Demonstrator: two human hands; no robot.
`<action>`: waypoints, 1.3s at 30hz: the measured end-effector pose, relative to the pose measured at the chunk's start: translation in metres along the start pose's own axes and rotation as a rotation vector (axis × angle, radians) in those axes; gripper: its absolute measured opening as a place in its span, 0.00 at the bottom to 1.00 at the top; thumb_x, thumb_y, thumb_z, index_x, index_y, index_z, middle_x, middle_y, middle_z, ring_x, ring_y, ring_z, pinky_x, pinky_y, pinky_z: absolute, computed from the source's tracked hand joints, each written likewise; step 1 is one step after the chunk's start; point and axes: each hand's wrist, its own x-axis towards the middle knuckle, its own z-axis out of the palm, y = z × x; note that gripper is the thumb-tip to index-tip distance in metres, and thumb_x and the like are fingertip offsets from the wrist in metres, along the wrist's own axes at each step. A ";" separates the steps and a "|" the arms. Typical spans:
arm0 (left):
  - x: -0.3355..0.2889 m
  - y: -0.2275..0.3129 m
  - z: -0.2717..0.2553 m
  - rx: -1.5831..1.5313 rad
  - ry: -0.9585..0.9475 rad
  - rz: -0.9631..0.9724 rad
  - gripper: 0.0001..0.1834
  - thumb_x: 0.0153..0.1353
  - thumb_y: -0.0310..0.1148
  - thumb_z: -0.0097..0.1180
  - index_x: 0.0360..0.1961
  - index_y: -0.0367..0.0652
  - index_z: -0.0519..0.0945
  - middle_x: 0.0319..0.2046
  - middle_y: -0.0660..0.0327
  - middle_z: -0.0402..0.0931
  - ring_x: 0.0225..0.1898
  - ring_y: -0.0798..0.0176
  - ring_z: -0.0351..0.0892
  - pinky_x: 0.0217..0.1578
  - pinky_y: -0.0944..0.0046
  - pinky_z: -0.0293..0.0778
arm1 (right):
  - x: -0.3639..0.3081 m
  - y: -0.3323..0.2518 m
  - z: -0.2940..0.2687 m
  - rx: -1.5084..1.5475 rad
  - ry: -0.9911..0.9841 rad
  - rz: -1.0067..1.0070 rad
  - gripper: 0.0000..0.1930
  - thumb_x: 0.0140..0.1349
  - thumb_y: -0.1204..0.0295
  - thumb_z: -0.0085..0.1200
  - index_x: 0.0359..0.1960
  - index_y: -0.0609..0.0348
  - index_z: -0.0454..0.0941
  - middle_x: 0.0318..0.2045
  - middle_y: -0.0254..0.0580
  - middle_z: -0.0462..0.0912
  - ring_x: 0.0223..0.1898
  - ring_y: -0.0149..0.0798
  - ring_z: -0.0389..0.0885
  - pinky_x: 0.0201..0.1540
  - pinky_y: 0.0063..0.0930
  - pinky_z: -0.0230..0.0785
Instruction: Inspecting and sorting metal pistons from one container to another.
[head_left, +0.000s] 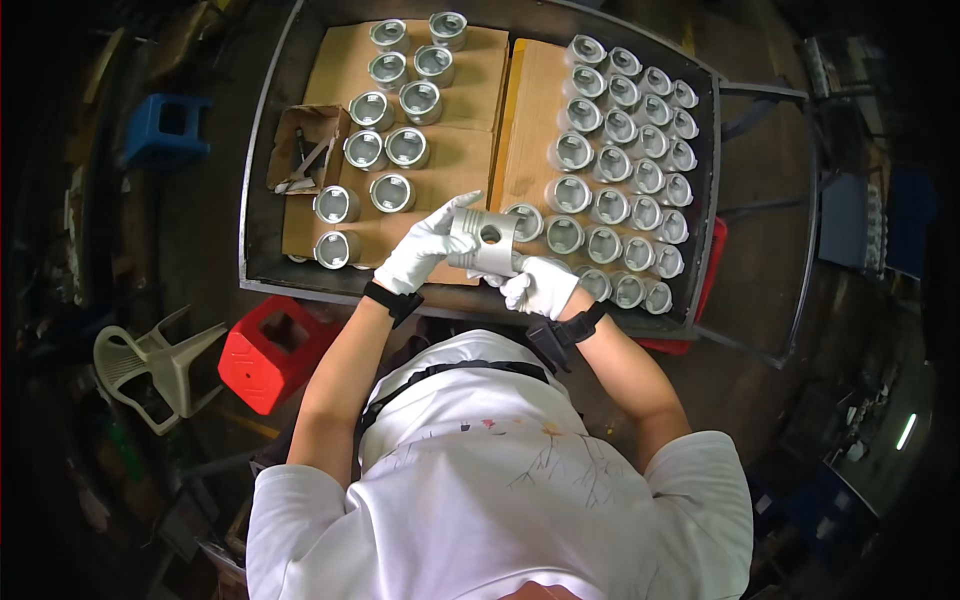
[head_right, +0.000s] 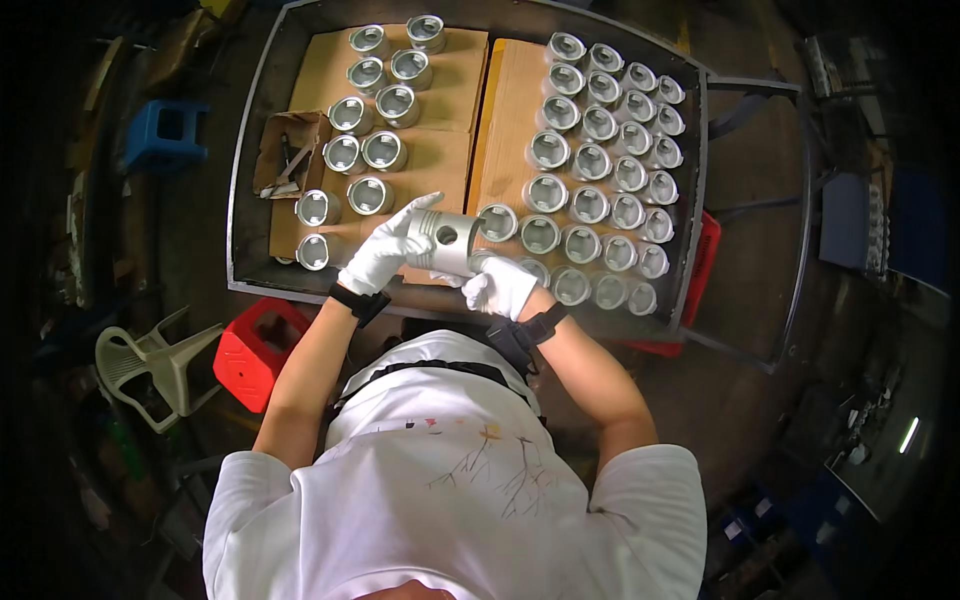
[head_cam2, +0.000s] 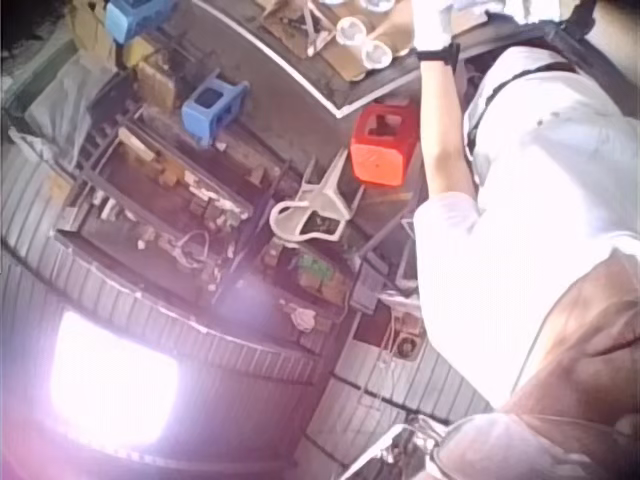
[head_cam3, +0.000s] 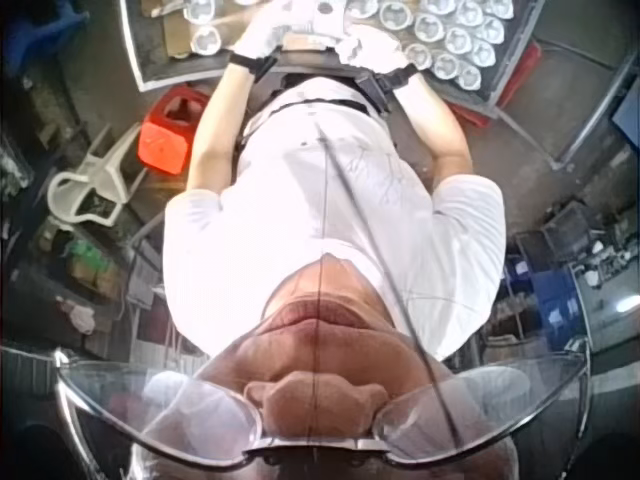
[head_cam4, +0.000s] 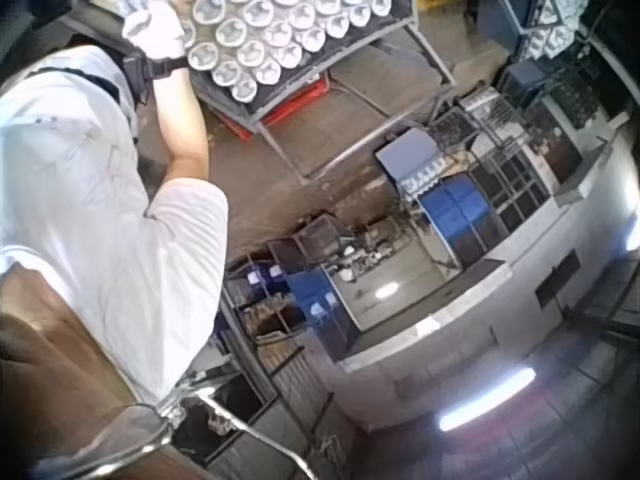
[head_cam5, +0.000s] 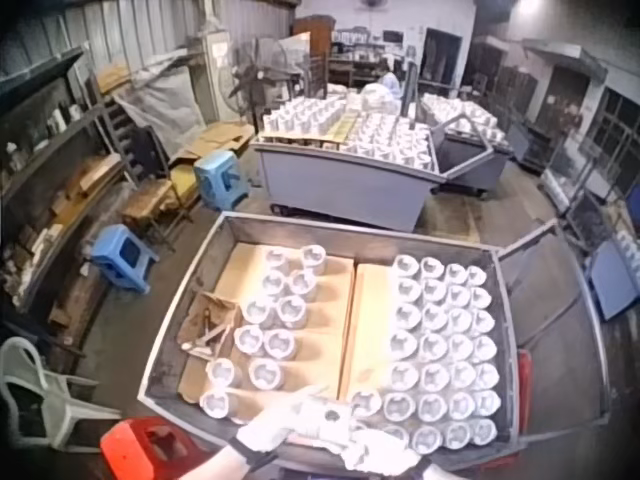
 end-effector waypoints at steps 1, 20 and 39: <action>0.000 -0.001 0.006 0.028 0.010 0.027 0.47 0.58 0.30 0.61 0.74 0.45 0.47 0.67 0.52 0.60 0.58 0.62 0.72 0.58 0.56 0.67 | -0.001 -0.011 -0.004 -0.068 -0.004 -0.031 0.19 0.69 0.65 0.44 0.56 0.66 0.66 0.34 0.53 0.79 0.14 0.26 0.70 0.15 0.18 0.69; -0.118 -0.009 -0.014 -0.106 0.641 -0.029 0.32 0.68 0.36 0.50 0.69 0.37 0.58 0.64 0.49 0.65 0.53 0.56 0.77 0.52 0.59 0.74 | 0.101 -0.203 -0.014 -2.294 1.182 -0.700 0.13 0.58 0.69 0.50 0.38 0.58 0.85 0.39 0.58 0.84 0.44 0.57 0.84 0.44 0.46 0.76; -0.166 0.050 -0.096 -0.034 0.637 -0.067 0.26 0.68 0.35 0.46 0.65 0.36 0.65 0.57 0.50 0.73 0.48 0.57 0.80 0.49 0.61 0.75 | 0.258 0.009 0.094 -2.138 0.776 -0.765 0.16 0.59 0.59 0.54 0.42 0.55 0.78 0.37 0.50 0.84 0.40 0.54 0.82 0.44 0.46 0.74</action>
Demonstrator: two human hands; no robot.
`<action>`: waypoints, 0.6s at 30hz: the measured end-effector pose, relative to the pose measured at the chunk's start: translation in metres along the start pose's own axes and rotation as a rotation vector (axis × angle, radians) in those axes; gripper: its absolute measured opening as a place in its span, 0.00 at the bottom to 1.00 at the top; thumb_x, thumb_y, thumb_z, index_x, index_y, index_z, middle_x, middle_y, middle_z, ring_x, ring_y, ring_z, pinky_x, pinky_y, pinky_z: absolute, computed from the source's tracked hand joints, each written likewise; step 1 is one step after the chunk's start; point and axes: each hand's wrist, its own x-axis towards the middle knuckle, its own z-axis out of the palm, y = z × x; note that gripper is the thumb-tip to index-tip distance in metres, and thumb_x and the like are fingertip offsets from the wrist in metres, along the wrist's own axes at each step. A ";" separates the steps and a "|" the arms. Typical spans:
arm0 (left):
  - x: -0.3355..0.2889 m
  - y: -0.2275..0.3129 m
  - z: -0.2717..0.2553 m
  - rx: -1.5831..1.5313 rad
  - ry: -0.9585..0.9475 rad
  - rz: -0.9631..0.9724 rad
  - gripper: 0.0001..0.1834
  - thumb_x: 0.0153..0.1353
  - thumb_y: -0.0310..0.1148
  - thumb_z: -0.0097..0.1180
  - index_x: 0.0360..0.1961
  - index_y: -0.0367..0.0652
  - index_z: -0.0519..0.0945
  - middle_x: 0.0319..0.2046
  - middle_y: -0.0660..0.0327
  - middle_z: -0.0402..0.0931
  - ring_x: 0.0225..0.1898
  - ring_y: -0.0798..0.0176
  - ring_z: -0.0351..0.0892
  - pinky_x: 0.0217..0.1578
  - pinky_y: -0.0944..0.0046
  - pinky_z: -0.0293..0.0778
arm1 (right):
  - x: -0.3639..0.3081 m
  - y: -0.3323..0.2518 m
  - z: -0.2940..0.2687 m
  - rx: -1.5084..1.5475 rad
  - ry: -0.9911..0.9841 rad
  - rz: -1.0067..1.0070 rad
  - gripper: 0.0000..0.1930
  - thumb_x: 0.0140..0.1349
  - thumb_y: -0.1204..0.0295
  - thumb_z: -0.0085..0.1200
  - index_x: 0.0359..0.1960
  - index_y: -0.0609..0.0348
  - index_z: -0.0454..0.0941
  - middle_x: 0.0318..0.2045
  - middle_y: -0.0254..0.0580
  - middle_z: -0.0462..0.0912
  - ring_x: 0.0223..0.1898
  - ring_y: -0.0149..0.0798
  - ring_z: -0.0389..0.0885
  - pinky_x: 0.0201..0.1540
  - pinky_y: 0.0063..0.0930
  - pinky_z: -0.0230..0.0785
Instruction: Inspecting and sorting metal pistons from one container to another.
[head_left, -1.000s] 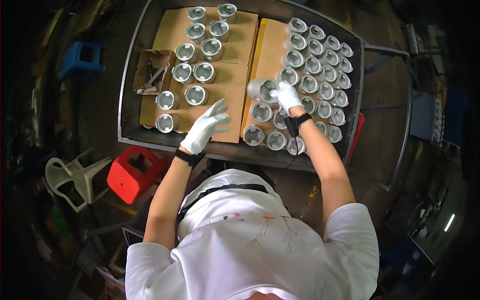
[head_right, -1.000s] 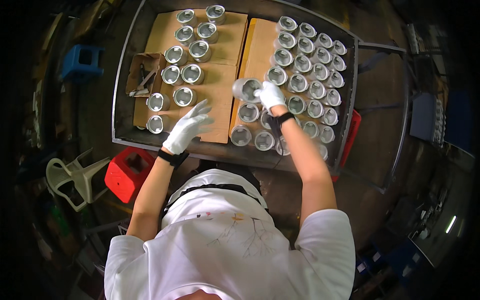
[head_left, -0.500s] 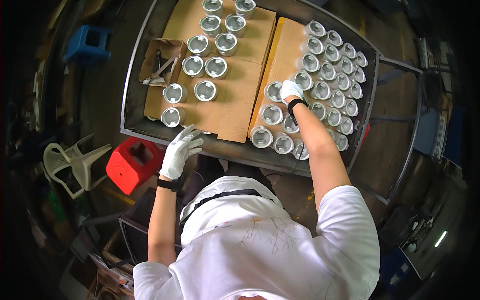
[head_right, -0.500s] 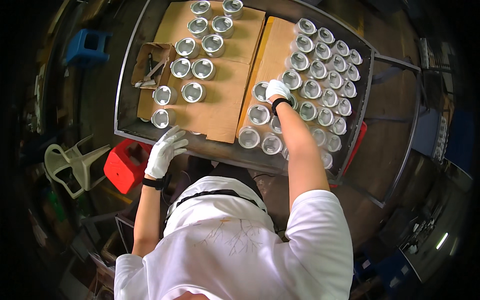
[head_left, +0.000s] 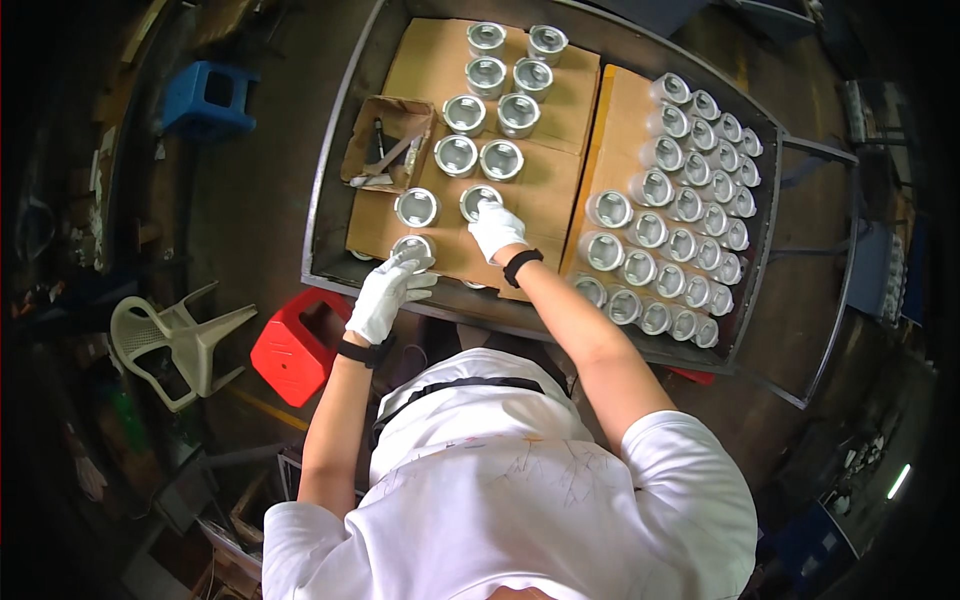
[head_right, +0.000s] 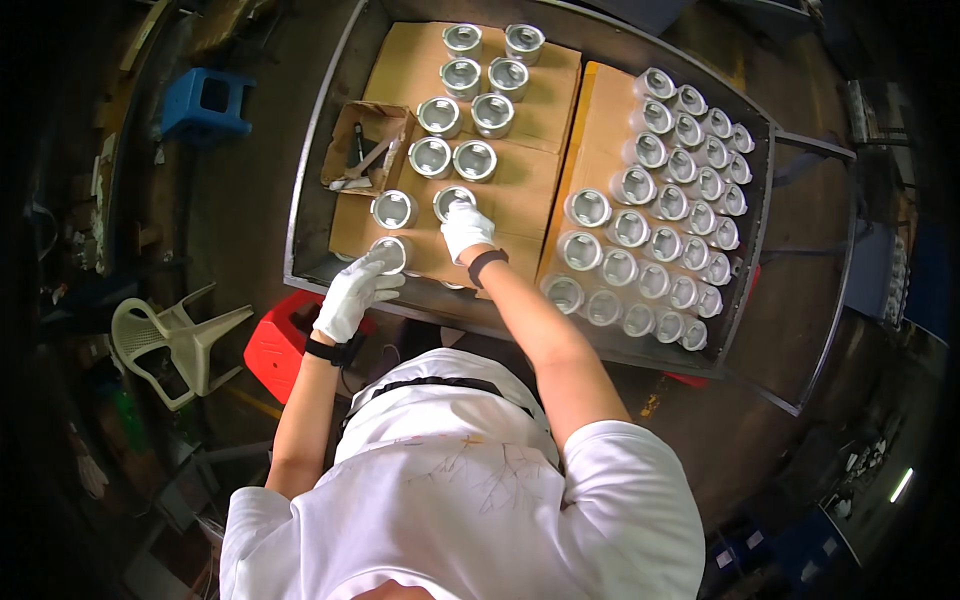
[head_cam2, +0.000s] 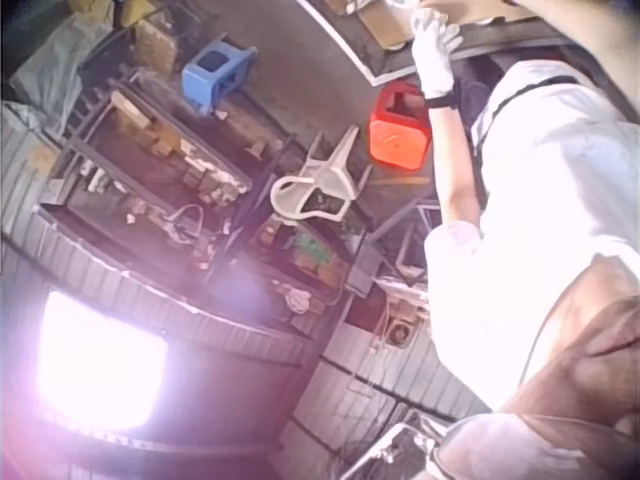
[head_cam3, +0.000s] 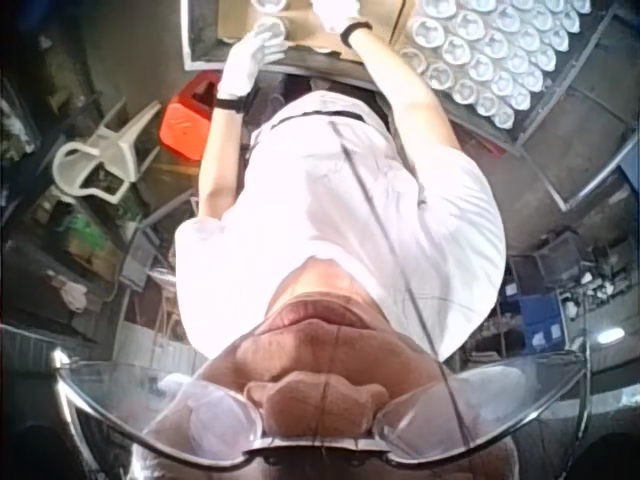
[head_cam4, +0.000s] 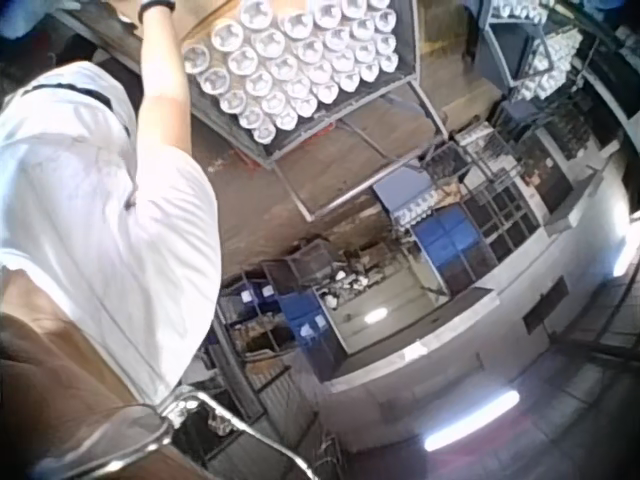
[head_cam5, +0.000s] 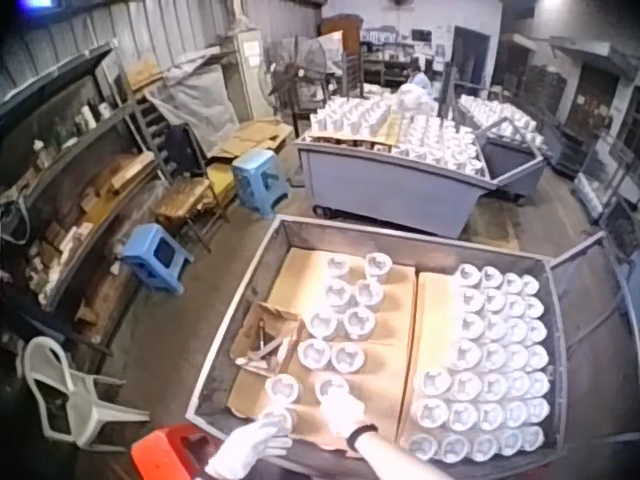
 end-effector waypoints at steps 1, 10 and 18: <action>-0.001 0.004 -0.010 0.006 -0.001 -0.002 0.26 0.68 0.35 0.46 0.65 0.36 0.65 0.57 0.50 0.73 0.48 0.57 0.80 0.49 0.61 0.75 | 0.008 -0.001 0.015 0.020 -0.005 0.060 0.14 0.60 0.61 0.51 0.41 0.54 0.79 0.36 0.52 0.84 0.38 0.55 0.82 0.41 0.46 0.75; -0.003 0.012 -0.086 0.024 0.006 -0.060 0.28 0.67 0.38 0.48 0.65 0.36 0.66 0.55 0.51 0.75 0.47 0.58 0.80 0.48 0.61 0.75 | 0.005 0.007 0.014 0.783 -0.057 0.322 0.07 0.58 0.69 0.52 0.35 0.54 0.78 0.23 0.45 0.79 0.18 0.41 0.78 0.20 0.38 0.72; 0.045 0.036 -0.036 0.122 -0.254 -0.123 0.25 0.70 0.44 0.46 0.61 0.37 0.69 0.45 0.50 0.81 0.40 0.56 0.83 0.41 0.61 0.79 | -0.062 0.034 -0.049 1.679 -0.283 0.440 0.09 0.65 0.61 0.48 0.29 0.49 0.72 0.15 0.29 0.69 0.09 0.25 0.60 0.10 0.20 0.52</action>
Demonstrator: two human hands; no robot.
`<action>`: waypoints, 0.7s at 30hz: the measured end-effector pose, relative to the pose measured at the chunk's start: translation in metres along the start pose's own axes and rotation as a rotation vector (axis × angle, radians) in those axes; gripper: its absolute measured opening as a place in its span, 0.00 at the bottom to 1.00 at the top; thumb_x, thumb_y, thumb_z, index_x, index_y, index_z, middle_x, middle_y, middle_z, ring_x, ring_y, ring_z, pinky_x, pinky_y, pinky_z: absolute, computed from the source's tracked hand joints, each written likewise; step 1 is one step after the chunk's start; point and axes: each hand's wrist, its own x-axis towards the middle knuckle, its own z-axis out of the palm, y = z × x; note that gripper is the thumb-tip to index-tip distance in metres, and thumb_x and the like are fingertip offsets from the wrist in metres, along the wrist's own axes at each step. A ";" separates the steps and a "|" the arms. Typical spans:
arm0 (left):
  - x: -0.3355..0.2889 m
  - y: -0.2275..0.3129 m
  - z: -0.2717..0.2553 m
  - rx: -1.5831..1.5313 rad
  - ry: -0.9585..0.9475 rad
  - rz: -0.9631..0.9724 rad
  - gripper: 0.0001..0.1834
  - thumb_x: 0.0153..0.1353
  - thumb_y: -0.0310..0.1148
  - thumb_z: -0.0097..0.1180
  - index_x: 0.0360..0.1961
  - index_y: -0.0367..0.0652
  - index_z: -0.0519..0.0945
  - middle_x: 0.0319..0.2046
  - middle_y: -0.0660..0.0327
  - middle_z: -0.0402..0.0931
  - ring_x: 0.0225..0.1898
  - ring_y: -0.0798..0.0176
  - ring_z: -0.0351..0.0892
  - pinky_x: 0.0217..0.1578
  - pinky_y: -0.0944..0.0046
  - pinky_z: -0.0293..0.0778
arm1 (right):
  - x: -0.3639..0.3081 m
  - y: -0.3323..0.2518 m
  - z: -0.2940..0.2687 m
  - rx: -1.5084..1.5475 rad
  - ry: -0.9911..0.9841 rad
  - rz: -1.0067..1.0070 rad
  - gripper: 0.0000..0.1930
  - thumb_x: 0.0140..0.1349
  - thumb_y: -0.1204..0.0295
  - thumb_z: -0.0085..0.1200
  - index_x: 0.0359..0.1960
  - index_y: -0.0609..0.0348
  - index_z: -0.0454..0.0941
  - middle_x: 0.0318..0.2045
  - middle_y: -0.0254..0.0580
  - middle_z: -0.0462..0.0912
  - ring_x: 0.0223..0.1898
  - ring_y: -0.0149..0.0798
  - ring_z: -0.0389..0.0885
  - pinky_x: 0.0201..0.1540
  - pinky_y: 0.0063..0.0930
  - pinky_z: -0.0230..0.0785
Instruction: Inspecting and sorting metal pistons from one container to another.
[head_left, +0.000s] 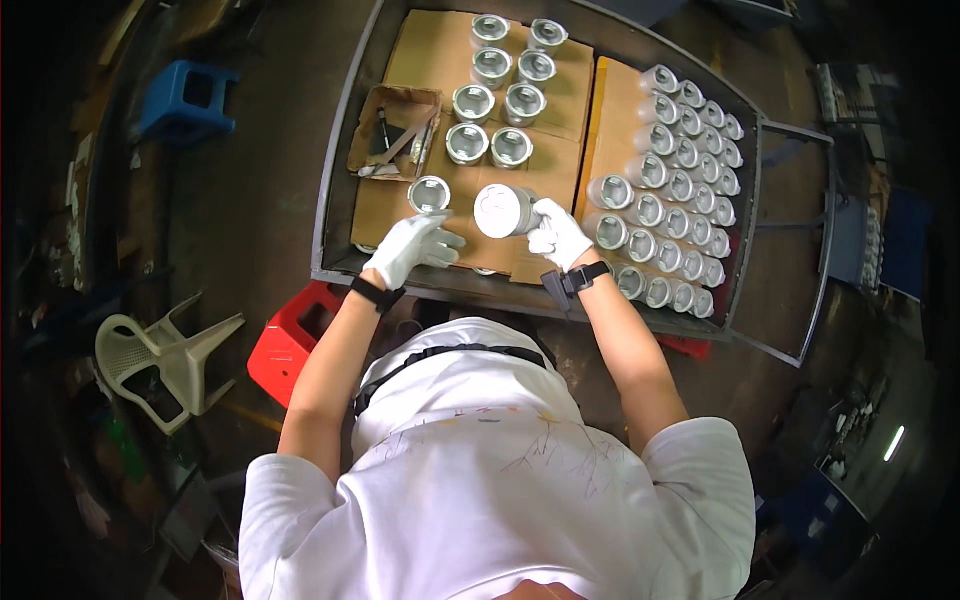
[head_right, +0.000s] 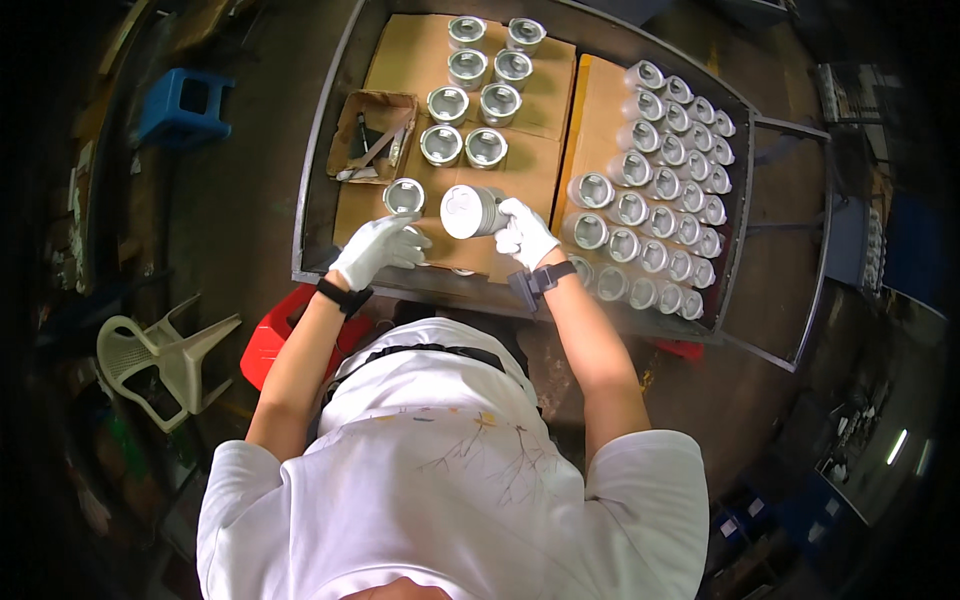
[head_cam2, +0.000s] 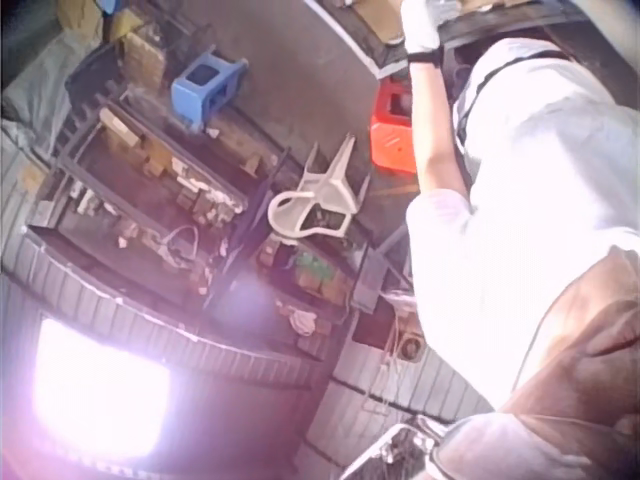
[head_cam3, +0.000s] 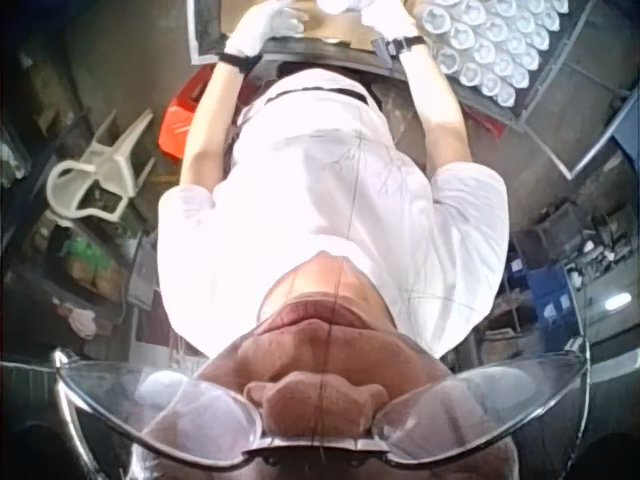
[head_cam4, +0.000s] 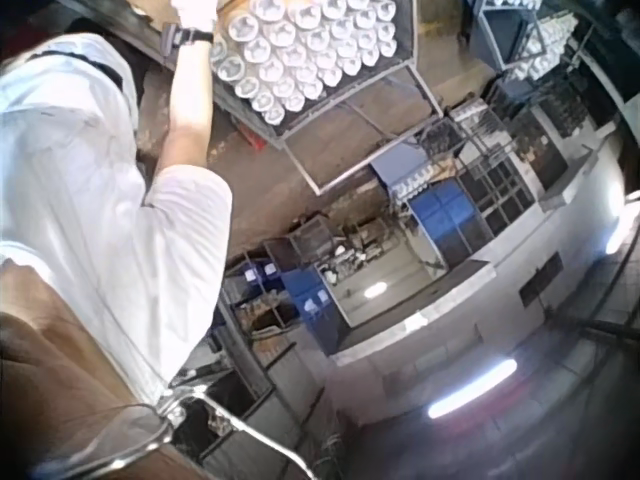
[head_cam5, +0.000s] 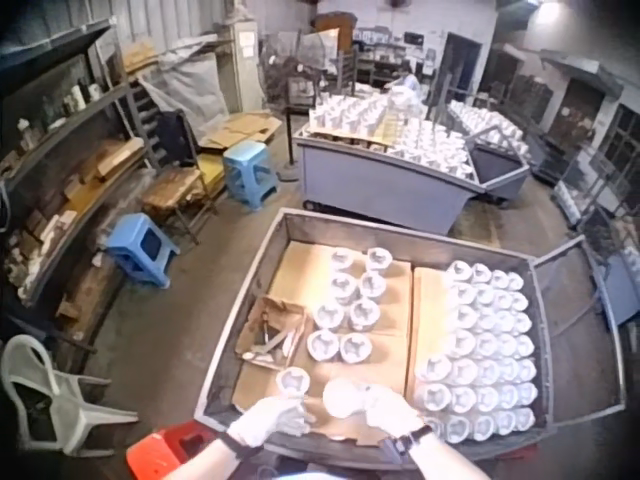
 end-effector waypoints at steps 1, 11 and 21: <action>0.008 0.003 0.011 0.012 -0.044 -0.047 0.26 0.70 0.46 0.45 0.61 0.38 0.68 0.42 0.48 0.81 0.36 0.57 0.83 0.37 0.61 0.79 | -0.008 -0.001 -0.001 0.122 -0.131 0.049 0.12 0.68 0.60 0.44 0.27 0.49 0.71 0.14 0.28 0.68 0.09 0.24 0.59 0.10 0.19 0.50; 0.033 0.015 0.084 0.030 -0.251 -0.055 0.33 0.72 0.60 0.31 0.57 0.42 0.71 0.33 0.43 0.81 0.19 0.54 0.77 0.23 0.59 0.78 | -0.056 -0.006 0.009 0.340 -0.367 0.034 0.21 0.70 0.54 0.39 0.27 0.55 0.73 0.06 0.27 0.62 0.07 0.28 0.58 0.06 0.21 0.46; 0.031 0.019 0.103 -0.229 -0.468 -0.113 0.29 0.73 0.55 0.32 0.60 0.44 0.68 0.41 0.46 0.80 0.29 0.55 0.81 0.28 0.60 0.80 | -0.065 -0.019 -0.001 0.274 -0.501 -0.096 0.11 0.65 0.64 0.43 0.31 0.57 0.74 0.09 0.30 0.65 0.07 0.28 0.57 0.10 0.24 0.50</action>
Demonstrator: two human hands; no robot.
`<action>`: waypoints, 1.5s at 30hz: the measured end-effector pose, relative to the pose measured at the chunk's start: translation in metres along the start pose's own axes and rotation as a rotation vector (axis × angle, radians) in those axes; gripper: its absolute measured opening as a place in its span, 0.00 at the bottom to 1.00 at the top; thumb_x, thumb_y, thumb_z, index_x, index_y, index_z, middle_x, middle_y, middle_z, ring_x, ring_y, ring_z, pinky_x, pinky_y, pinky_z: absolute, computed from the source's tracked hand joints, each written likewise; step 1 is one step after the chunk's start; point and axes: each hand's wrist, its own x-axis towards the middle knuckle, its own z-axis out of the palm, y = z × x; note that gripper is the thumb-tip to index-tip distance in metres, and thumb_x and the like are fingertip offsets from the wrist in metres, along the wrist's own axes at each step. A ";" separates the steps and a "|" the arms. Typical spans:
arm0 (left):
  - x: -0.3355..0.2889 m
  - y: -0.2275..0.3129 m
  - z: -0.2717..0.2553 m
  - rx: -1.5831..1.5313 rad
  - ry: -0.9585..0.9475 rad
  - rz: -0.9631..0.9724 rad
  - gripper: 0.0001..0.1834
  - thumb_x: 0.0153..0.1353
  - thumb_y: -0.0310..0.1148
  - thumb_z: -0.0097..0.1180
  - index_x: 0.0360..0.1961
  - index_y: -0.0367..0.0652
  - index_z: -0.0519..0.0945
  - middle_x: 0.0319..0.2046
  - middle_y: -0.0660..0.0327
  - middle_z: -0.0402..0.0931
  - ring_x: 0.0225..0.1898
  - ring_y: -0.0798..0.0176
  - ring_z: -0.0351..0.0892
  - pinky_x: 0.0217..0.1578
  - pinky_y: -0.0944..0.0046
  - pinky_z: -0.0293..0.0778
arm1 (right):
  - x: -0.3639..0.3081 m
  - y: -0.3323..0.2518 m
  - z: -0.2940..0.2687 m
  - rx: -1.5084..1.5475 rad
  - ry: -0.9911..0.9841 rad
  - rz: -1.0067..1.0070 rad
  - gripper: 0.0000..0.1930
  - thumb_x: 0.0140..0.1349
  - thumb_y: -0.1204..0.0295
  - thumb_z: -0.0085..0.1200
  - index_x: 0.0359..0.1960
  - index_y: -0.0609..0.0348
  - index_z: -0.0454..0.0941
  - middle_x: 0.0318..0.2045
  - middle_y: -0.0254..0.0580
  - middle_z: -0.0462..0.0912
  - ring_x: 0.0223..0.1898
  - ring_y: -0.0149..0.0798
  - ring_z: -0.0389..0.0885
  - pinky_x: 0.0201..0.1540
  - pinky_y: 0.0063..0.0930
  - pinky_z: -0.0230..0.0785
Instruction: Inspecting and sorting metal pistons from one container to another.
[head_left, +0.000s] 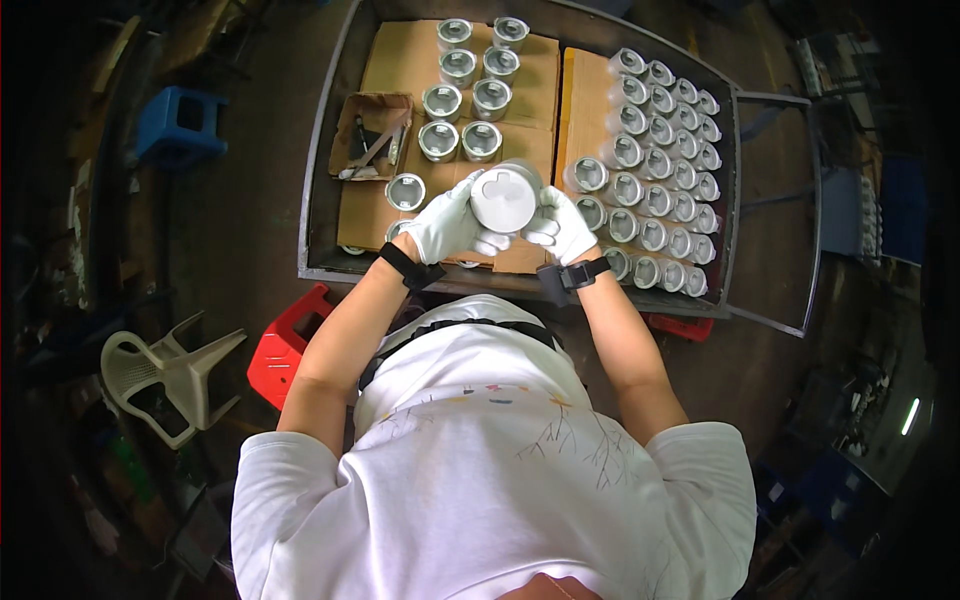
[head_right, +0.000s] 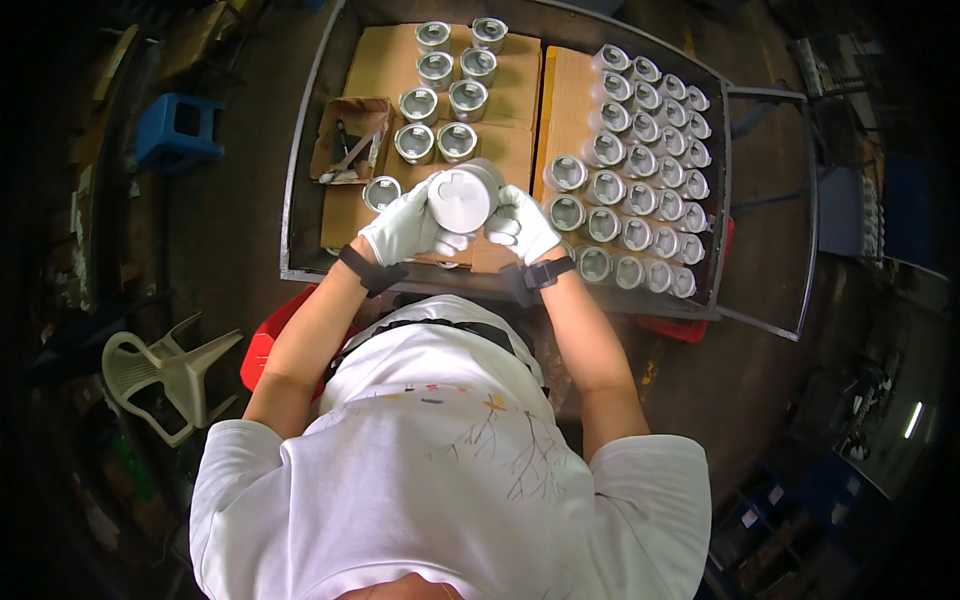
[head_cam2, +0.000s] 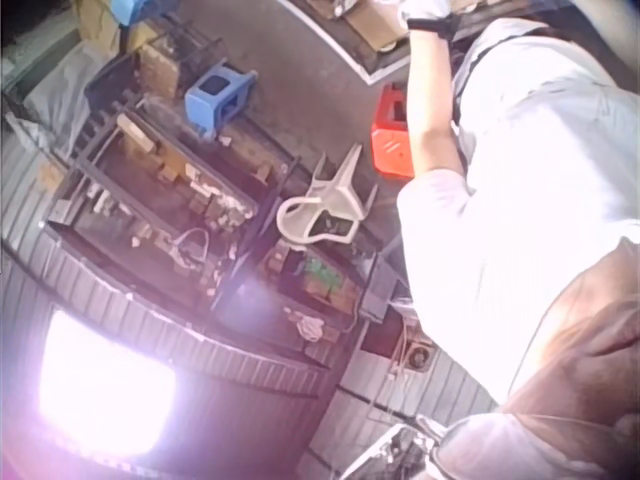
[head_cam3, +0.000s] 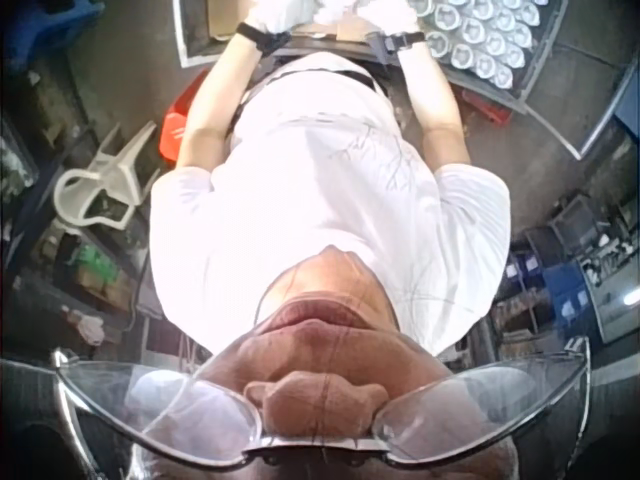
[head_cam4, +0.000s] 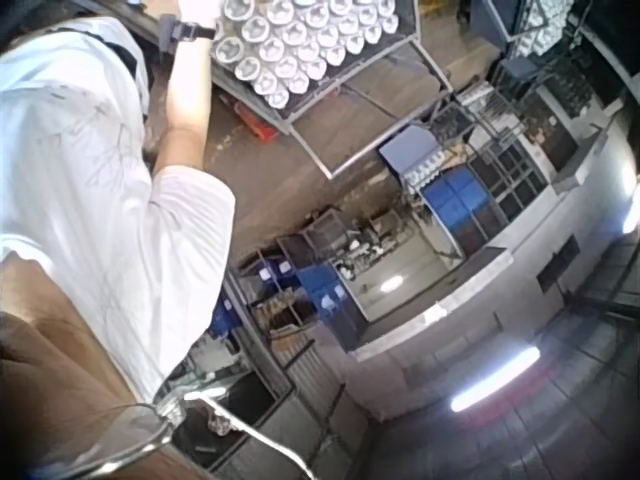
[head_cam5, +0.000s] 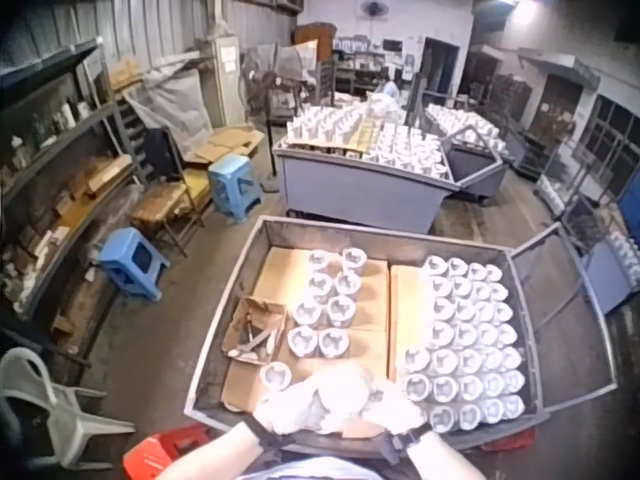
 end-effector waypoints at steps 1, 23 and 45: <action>0.002 0.000 0.005 -0.103 0.014 -0.008 0.28 0.73 0.53 0.34 0.62 0.44 0.66 0.47 0.47 0.77 0.39 0.54 0.80 0.38 0.57 0.79 | 0.000 -0.002 0.005 -0.148 0.109 -0.063 0.10 0.64 0.65 0.47 0.31 0.57 0.75 0.09 0.29 0.64 0.08 0.29 0.57 0.11 0.25 0.52; -0.008 0.014 0.024 -0.074 0.142 0.309 0.23 0.68 0.45 0.50 0.59 0.43 0.68 0.49 0.53 0.76 0.45 0.55 0.80 0.43 0.50 0.79 | -0.026 -0.027 0.096 -1.389 0.210 -0.312 0.09 0.59 0.68 0.59 0.33 0.62 0.77 0.24 0.39 0.73 0.26 0.36 0.77 0.30 0.33 0.71; -0.008 0.006 0.021 -0.015 0.133 0.195 0.21 0.66 0.48 0.53 0.54 0.47 0.73 0.44 0.55 0.79 0.35 0.54 0.83 0.26 0.60 0.81 | -0.002 -0.045 0.110 -1.162 0.579 0.009 0.28 0.63 0.42 0.52 0.26 0.58 0.79 0.16 0.30 0.70 0.18 0.25 0.64 0.17 0.22 0.50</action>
